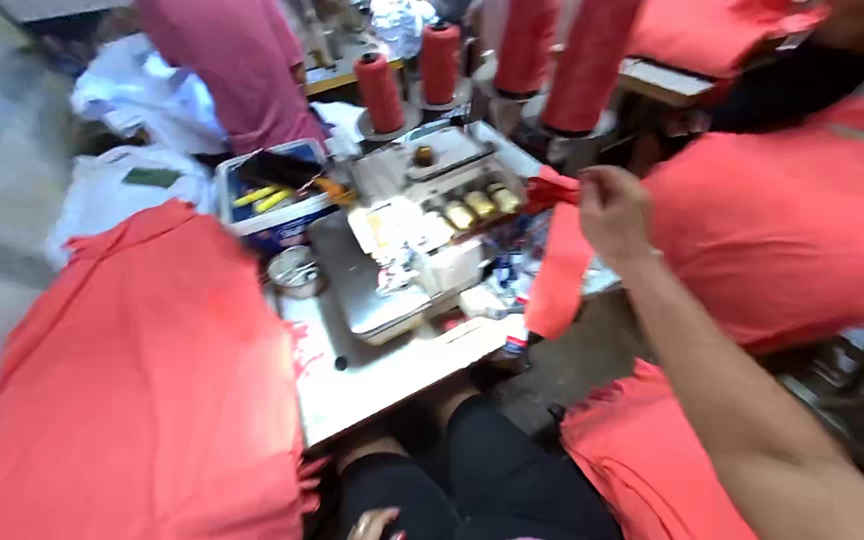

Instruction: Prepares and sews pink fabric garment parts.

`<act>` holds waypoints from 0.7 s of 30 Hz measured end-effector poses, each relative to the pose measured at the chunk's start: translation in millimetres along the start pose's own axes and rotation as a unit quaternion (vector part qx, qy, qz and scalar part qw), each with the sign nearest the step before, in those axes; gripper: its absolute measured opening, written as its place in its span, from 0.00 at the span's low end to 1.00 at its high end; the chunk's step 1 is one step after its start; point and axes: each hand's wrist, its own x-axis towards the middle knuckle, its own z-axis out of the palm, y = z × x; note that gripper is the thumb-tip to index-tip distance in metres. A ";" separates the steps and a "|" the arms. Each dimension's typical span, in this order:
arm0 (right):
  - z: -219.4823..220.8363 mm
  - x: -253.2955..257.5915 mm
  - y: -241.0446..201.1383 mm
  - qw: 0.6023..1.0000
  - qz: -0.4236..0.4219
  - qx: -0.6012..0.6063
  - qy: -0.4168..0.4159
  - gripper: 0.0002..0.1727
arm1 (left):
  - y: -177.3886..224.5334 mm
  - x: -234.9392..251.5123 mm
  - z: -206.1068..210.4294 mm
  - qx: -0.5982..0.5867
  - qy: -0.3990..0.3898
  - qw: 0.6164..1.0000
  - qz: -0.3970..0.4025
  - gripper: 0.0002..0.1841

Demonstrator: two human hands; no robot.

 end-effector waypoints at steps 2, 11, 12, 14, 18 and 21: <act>2.5 -22.3 -38.7 0.988 -0.140 0.051 0.032 0.19 | 10.4 2.4 -9.8 -0.021 0.042 0.998 0.031 0.15; 124.2 -137.5 -220.8 0.856 -0.337 0.346 -0.184 0.11 | 75.4 82.4 -209.9 0.181 0.385 0.905 0.006 0.15; 139.7 -132.7 -242.4 0.860 -0.338 0.324 -0.204 0.10 | 74.7 103.0 -232.5 0.198 0.359 0.912 -0.034 0.18; 168.8 -116.3 -284.0 0.859 -0.324 0.263 -0.296 0.10 | 74.3 145.1 -265.6 0.252 0.296 0.913 -0.123 0.26; 234.4 -78.2 -354.3 0.841 -0.266 0.098 -0.461 0.16 | 56.8 206.8 -295.9 0.339 0.264 0.888 -0.167 0.25; 284.5 -66.1 -377.3 0.865 -0.244 0.064 -0.433 0.27 | 39.6 212.8 -324.5 0.337 0.274 0.890 -0.136 0.28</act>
